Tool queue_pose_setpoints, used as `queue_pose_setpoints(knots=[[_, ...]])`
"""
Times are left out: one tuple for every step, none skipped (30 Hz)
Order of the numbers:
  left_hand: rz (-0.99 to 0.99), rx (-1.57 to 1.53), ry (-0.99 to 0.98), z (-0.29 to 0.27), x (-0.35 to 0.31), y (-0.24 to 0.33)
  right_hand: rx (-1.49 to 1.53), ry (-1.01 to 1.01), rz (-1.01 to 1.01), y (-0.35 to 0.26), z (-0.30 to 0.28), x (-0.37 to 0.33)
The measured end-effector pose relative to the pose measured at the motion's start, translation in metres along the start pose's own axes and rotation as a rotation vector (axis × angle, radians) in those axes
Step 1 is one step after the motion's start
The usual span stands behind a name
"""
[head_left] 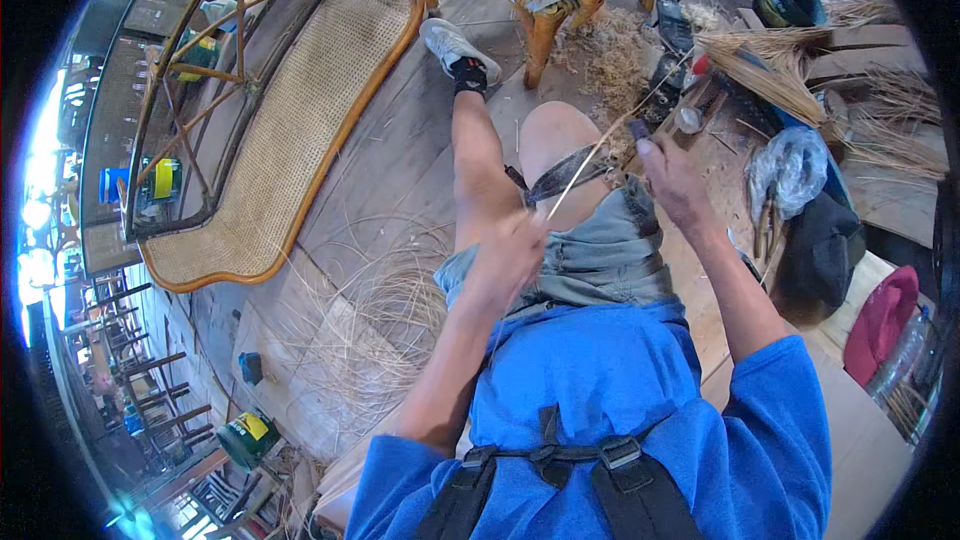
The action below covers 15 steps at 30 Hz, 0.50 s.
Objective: Stripping and cleaning a long strand of rattan fiber using a small blade while sitting on a workshop floor.
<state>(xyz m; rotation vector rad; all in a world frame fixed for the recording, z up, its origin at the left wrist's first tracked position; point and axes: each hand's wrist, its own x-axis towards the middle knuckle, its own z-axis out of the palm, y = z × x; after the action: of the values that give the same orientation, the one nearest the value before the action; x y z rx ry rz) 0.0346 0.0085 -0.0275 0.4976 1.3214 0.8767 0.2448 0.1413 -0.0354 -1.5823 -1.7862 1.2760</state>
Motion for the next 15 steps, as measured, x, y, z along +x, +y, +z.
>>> queue_pose_setpoints(knots=[[0.122, 0.096, 0.008, 0.013, 0.016, 0.016, -0.214, -0.014, -0.108, -0.005, 0.004, -0.003], [0.238, 0.19, 0.013, 0.022, 0.03, 0.023, -0.429, -0.028, -0.208, -0.009, 0.008, -0.007], [0.239, 0.188, 0.01, 0.029, 0.043, 0.025, -0.432, -0.027, -0.207, -0.013, 0.013, -0.011], [0.197, 0.177, 0.044, 0.035, 0.054, 0.026, -0.513, -0.071, -0.194, -0.018, 0.017, -0.018], [0.154, 0.167, 0.082, 0.038, 0.059, 0.025, -0.591, -0.12, -0.183, -0.021, 0.021, -0.021], [0.147, 0.168, 0.082, 0.035, 0.058, 0.021, -0.619, -0.143, -0.121, -0.021, 0.023, -0.02], [0.14, 0.162, 0.06, 0.03, 0.053, 0.014, -0.613, -0.146, -0.111, -0.02, 0.025, -0.02], [0.129, 0.155, 0.044, 0.024, 0.044, 0.007, -0.597, -0.114, -0.172, -0.019, 0.027, -0.02], [0.069, 0.16, 0.014, 0.012, 0.027, 0.0, -0.578, -0.084, -0.236, -0.018, 0.031, -0.02], [0.015, 0.158, -0.015, -0.002, 0.007, -0.007, -0.575, -0.094, -0.234, -0.02, 0.031, -0.02], [0.386, 0.548, 0.029, -0.021, -0.011, -0.024, -0.599, -0.106, -0.21, -0.023, 0.033, -0.018], [0.759, 0.935, 0.056, -0.037, -0.033, -0.041, -0.627, -0.109, -0.176, -0.024, 0.034, -0.019], [0.04, 0.485, 0.057, -0.032, -0.07, -0.019, -0.625, -0.104, -0.161, -0.019, 0.031, -0.018], [-0.14, 0.339, 0.04, -0.051, -0.098, -0.035, -0.609, -0.08, -0.188, -0.018, 0.03, -0.018], [-0.097, 0.445, 0.012, -0.065, -0.13, -0.042, -0.601, -0.052, -0.208, -0.014, 0.028, -0.02]])
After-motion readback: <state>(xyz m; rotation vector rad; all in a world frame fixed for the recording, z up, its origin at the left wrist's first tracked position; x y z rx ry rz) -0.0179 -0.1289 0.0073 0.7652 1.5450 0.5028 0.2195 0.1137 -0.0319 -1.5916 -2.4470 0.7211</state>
